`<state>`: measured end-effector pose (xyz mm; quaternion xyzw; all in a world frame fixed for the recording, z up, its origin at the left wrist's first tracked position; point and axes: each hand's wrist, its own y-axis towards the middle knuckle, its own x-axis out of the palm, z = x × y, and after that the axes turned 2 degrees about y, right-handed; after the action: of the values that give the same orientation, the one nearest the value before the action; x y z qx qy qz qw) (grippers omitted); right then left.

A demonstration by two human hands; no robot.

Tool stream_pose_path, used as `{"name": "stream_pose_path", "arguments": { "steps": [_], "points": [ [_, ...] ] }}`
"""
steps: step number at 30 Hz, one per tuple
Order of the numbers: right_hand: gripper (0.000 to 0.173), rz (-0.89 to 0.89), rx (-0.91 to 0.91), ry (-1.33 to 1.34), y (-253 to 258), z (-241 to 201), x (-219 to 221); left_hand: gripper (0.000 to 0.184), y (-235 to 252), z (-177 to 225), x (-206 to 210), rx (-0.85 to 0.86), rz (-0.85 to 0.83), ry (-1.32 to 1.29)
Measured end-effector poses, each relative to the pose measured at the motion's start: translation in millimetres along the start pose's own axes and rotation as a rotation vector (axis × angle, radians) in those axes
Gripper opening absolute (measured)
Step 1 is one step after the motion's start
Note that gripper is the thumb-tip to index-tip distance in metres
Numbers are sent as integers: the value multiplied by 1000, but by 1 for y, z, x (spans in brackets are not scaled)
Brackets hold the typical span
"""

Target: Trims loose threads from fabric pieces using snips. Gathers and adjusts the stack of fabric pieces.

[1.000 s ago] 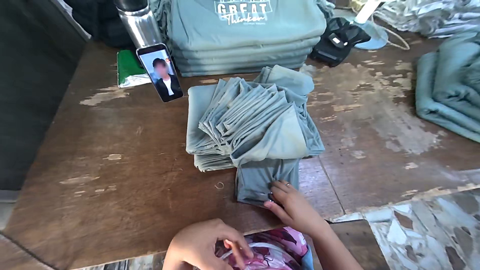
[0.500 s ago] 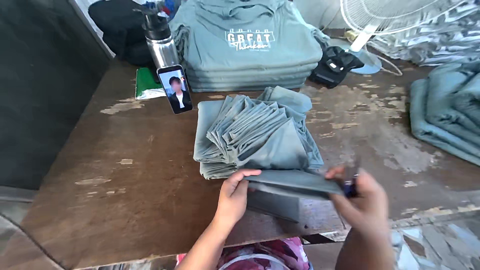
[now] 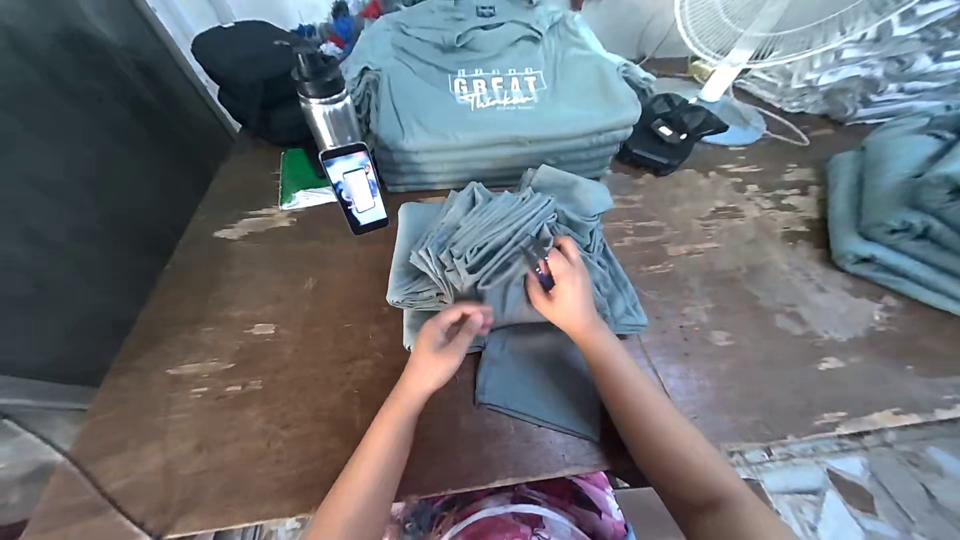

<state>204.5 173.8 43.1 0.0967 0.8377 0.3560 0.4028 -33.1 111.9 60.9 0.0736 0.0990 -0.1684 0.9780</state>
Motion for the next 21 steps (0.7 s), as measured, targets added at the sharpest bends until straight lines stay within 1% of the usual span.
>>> {"name": "stream_pose_path", "arguments": {
  "steps": [2,3,4,5,6,7,8,9,10,11,12,13,14,16,17,19,20,21],
  "points": [
    [26,-11,-2,54,-15,-3,-12,30,-29,-16,-10,100,-94,411],
    [30,-12,-4,63,-24,-6,-17,32,-44,-22,-10,113,-139,558],
    [32,-10,-11,67,-36,-10,-21,34,-58,-27,-7,115,-180,657],
    [32,-21,-14,74,-49,-15,-25,35,-74,-31,-4,123,-204,704],
    [33,-68,-3,93,-63,-22,-30,31,-90,-33,0,162,-215,716],
    [35,-153,13,134,-78,-29,-37,26,-105,-33,1,214,-238,663],
    [37,-270,32,199,-93,-35,-45,27,-118,-31,0,263,-291,536],
    [40,-384,51,279,-107,-39,-52,35,-127,-29,-3,303,-377,368],
    [41,-468,69,349,-120,-42,-57,40,-133,-26,-6,296,-488,191],
    [41,-519,89,393,-132,-44,-60,40,-136,-24,-9,250,-576,46],
    [39,-526,109,411,-144,-45,-61,38,-137,-22,-10,203,-594,-38],
    [34,-491,127,416,-155,-45,-60,34,-136,-19,-8,188,-534,-40],
    [28,-438,140,413,-163,-45,-58,29,-132,-17,-2,199,-431,30],
    [19,-351,142,384,-171,-46,-53,27,-115,-14,17,234,-237,318],
    [16,-335,137,355,-171,-49,-52,28,-103,-12,29,220,-192,484],
    [15,-337,136,322,-167,-54,-50,28,-82,-3,49,69,-236,732],
    [16,-347,138,318,-165,-56,-50,26,-72,-1,57,3,-247,797],
    [18,-356,136,313,-165,-57,-50,25,-66,-2,63,-20,-230,828]
  ]
}}
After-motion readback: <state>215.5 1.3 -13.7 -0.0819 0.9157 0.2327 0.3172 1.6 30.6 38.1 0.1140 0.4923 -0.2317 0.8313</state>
